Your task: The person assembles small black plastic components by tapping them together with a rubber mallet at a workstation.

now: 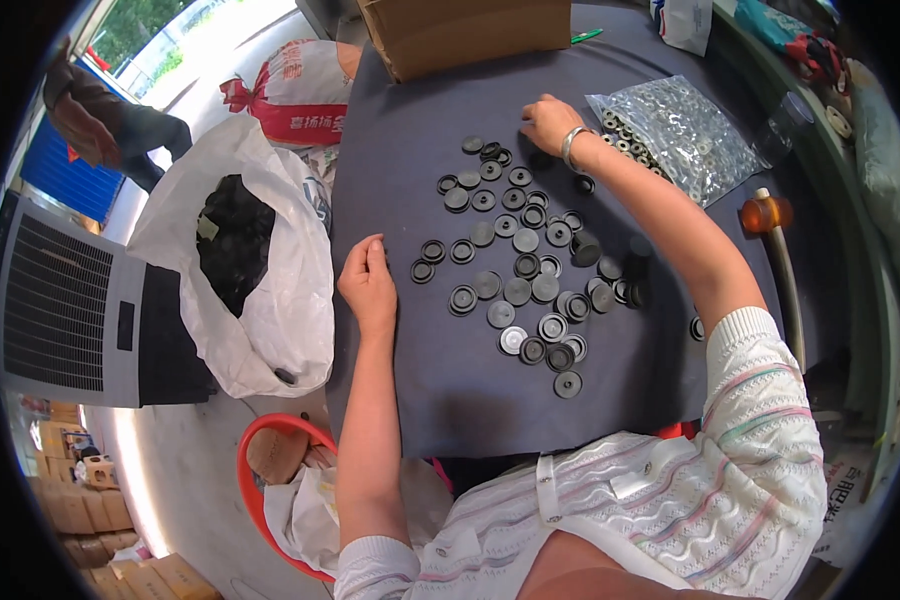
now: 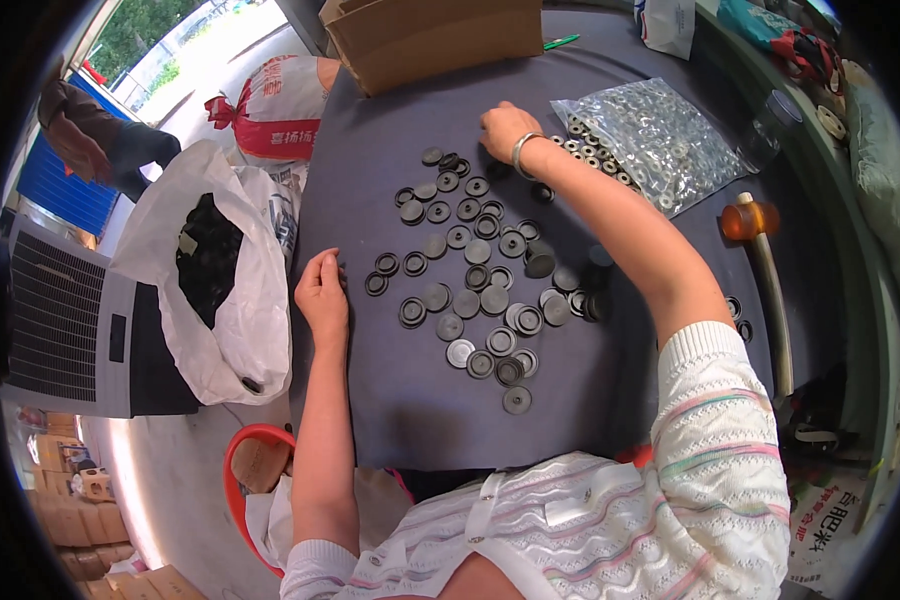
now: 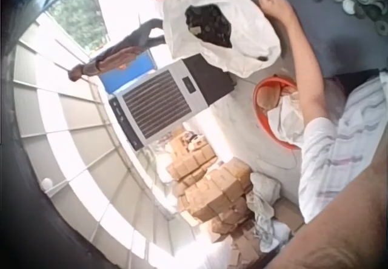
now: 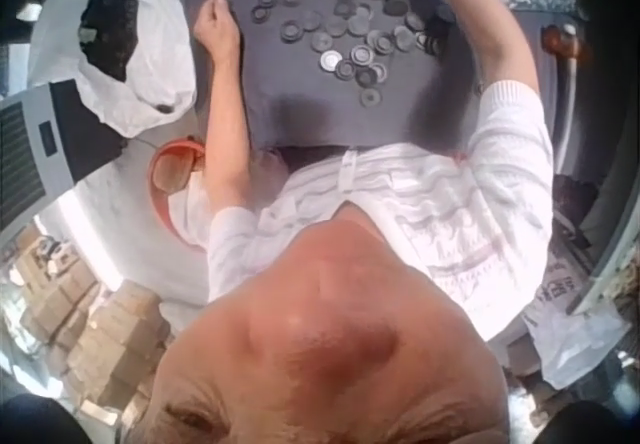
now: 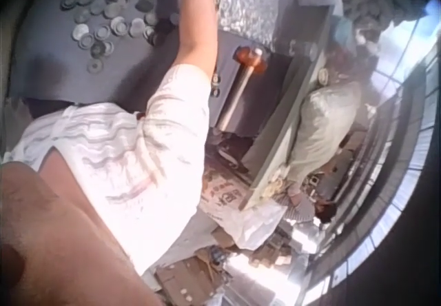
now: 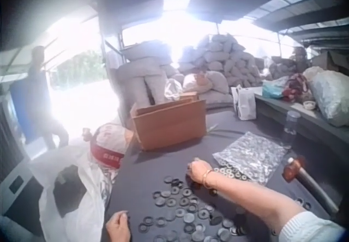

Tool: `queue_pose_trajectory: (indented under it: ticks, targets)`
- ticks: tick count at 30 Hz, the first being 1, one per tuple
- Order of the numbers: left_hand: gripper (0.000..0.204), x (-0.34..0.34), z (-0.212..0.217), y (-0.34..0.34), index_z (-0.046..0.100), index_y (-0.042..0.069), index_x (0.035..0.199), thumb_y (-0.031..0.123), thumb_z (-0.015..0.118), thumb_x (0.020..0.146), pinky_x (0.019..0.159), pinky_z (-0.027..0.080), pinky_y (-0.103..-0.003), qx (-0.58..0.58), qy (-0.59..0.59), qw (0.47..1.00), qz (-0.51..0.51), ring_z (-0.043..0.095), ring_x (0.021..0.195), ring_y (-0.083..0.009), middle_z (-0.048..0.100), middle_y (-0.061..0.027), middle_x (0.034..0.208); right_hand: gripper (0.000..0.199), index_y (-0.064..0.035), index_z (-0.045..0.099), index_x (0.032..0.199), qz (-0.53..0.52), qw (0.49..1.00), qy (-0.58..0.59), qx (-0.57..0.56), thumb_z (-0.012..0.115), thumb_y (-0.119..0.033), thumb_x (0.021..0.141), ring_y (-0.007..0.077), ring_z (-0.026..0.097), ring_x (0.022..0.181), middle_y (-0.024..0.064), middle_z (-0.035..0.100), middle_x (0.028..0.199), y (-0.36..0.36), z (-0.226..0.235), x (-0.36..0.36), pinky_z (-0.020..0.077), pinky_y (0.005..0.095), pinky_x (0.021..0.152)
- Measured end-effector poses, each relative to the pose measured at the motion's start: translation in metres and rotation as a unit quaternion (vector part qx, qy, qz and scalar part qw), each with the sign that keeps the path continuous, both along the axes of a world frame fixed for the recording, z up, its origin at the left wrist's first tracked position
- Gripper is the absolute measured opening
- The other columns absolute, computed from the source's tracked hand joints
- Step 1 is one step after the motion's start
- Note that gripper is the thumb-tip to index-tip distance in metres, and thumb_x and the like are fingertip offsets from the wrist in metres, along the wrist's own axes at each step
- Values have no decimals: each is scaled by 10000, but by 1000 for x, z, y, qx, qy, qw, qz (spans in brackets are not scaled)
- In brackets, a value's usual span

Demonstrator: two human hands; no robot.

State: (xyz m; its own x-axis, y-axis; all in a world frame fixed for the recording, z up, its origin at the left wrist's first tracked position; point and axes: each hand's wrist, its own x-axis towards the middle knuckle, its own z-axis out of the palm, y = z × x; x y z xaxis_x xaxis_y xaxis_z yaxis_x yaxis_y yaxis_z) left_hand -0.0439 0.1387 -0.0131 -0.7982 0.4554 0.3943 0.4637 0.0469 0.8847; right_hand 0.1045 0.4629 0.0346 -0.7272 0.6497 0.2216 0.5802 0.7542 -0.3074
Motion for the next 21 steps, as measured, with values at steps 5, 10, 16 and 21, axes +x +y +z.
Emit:
queue_pose_trajectory:
  ticks: [5, 10, 16, 21]
  targets:
    - [166, -13, 5, -12, 680, -7, 930, 118, 574, 902, 557, 409, -218, -38, 72, 996, 35, 504, 613, -51, 587, 4, 683, 272, -117, 682, 1016, 196, 976, -33, 88, 669, -243, 775, 361, 585, 1001, 161, 613, 1035, -63, 30, -60, 485, 431, 871]
    - [98, 7, 8, 5, 664, 57, 864, 122, 598, 830, 663, 488, -363, -32, 122, 992, 8, 628, 747, -290, 648, -107, 819, 187, -28, 691, 910, 162, 956, -180, 164, 577, -115, 791, 346, 617, 961, 187, 663, 957, -46, 16, -72, 494, 419, 861]
    - [99, 12, 20, -11, 679, 43, 856, 99, 614, 805, 644, 495, -333, -93, 126, 987, 35, 648, 723, -269, 664, -113, 798, 185, -33, 706, 867, 147, 982, -79, 93, 552, -92, 783, 346, 635, 925, 195, 675, 919, -45, 8, -97, 500, 423, 831]
    - [104, 3, 15, 4, 684, 50, 847, 113, 614, 803, 658, 505, -337, -86, 162, 983, 25, 656, 727, -263, 671, -117, 802, 199, -74, 710, 892, 200, 979, -34, 12, 569, -121, 760, 354, 630, 912, 171, 676, 907, -13, -15, -107, 499, 426, 814]
